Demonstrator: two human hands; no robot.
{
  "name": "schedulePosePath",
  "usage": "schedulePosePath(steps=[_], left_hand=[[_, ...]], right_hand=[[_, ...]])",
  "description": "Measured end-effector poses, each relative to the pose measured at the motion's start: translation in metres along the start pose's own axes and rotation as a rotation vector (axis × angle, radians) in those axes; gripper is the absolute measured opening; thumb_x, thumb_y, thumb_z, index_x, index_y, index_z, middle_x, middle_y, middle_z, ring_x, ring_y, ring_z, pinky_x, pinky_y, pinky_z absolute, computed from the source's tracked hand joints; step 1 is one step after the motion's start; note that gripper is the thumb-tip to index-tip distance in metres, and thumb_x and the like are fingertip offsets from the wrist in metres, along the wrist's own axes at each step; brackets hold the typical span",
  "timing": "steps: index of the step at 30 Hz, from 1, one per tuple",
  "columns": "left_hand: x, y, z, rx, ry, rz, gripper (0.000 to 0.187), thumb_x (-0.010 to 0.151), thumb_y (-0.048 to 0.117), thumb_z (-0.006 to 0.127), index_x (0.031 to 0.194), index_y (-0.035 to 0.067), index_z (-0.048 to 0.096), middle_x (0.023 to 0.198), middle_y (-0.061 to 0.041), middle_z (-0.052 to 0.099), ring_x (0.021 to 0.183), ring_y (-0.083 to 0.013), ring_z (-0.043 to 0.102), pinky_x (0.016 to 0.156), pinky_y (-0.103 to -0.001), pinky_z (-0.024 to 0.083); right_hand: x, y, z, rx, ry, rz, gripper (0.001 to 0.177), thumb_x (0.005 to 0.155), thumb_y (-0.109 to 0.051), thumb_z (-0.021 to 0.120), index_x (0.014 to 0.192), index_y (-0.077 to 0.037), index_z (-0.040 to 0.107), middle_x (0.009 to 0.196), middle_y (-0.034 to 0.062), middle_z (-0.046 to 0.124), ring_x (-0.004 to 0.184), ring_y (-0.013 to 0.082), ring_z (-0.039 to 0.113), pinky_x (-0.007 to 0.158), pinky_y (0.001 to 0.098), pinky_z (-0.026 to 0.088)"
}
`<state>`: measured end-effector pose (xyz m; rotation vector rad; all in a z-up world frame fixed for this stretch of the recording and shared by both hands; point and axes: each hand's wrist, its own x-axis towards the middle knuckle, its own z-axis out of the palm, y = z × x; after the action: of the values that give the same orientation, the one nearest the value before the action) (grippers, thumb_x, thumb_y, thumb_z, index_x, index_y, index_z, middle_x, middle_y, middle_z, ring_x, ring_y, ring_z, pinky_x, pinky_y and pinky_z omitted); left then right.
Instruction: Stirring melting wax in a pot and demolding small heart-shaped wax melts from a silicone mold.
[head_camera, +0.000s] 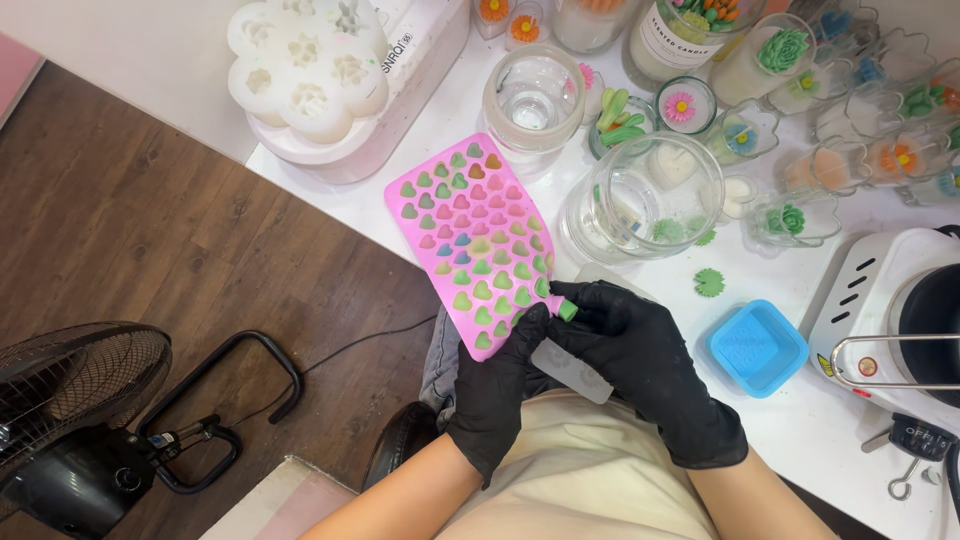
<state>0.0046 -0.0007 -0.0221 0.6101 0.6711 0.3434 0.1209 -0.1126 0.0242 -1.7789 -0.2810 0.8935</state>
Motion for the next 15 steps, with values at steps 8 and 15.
schedulePosePath(steps=[8,15], left_hand=[[-0.003,0.014,0.007,-0.019,-0.013,0.010,0.037,0.092,0.007,0.073,0.127,0.003,0.063,0.111,-0.007,0.072,0.098,-0.0173,0.069,0.085,-0.033,0.056],[-0.010,0.020,0.011,-0.023,-0.014,0.020,0.050,0.093,0.014,0.072,0.139,0.007,0.056,0.128,-0.005,0.065,0.113,-0.0164,0.066,0.097,-0.035,0.054]], right_hand=[[0.001,-0.010,-0.002,0.047,0.053,0.159,0.035,0.090,-0.009,0.072,0.124,-0.006,0.076,0.098,0.0060,0.081,0.085,0.0122,0.070,0.074,0.0277,0.058],[-0.032,-0.057,-0.017,-0.004,0.308,-0.411,0.036,0.093,0.003,0.069,0.128,-0.003,0.067,0.120,0.0048,0.074,0.108,0.0125,0.073,0.096,0.0307,0.060]])
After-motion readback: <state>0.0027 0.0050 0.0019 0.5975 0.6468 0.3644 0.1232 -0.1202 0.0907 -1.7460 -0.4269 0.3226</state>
